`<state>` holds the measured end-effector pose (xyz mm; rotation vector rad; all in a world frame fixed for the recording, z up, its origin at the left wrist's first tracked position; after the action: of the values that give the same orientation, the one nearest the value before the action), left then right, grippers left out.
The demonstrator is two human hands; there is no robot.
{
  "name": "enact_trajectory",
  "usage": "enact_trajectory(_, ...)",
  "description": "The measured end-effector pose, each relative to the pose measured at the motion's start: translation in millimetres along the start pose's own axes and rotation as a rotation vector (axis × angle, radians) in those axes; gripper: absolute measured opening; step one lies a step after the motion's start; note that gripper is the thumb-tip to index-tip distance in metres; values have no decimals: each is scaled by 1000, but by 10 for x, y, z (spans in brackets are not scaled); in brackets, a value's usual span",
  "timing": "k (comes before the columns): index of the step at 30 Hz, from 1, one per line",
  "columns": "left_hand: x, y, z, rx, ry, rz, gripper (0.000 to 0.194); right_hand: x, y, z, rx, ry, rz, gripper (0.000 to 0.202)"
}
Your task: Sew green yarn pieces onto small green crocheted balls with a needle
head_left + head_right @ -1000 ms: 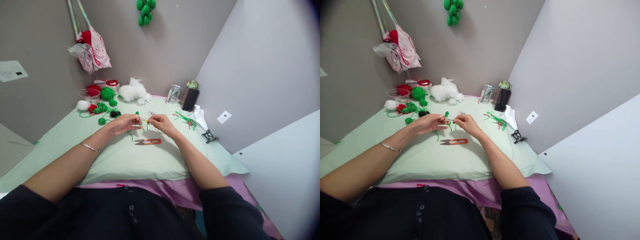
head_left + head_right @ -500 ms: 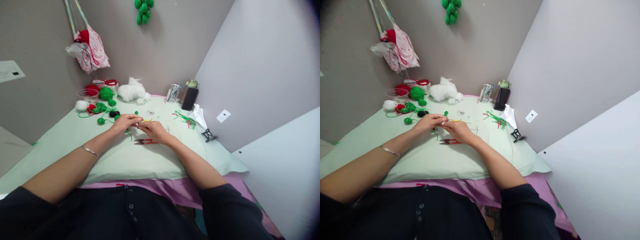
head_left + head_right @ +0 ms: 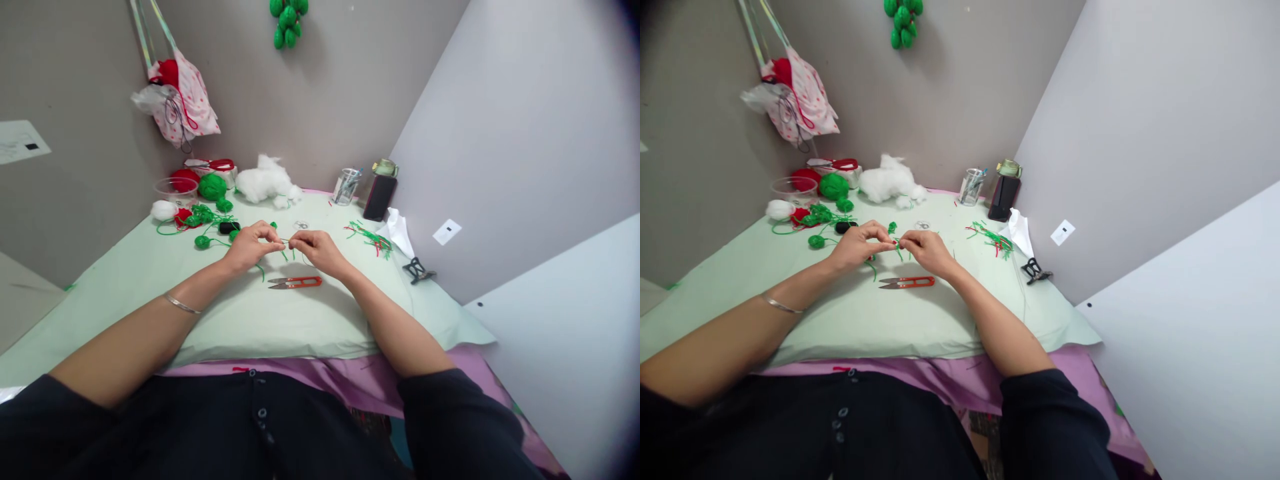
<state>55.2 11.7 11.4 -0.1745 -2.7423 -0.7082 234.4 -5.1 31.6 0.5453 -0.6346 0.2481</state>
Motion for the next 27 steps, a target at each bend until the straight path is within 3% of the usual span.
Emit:
enact_trajectory(5, -20, -2, 4, 185, -258, 75, 32, -20, -7, -1, -34, 45, 26, 25)
enact_trajectory(8, -48, -7, 20, 228, -387, 116, 32, -47, -16, 8, -20, 55, 60, 26)
enact_trajectory(18, 150, 119, 116, 173, -373, -88, 33, 41, 17, 7, -5, 85, 5, 26)
enact_trajectory(24, 58, 55, 86, 240, -246, 209, 30, 95, 48, -61, -88, 171, -126, 25)
enact_trajectory(27, 3, 10, 53, 318, -307, 274, 32, 119, 61, -125, -105, 155, -180, 24)
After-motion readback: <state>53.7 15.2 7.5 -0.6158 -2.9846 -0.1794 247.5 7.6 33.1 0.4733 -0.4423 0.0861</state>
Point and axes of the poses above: each hand's wrist, its own y-axis towards the middle knuckle, its own x-axis out of the back of the hand, z = x × y, the point moved 3 cm from there along y, towards the middle knuckle, and after that the axes turned 5 degrees about -z, right-handed, at the moved point
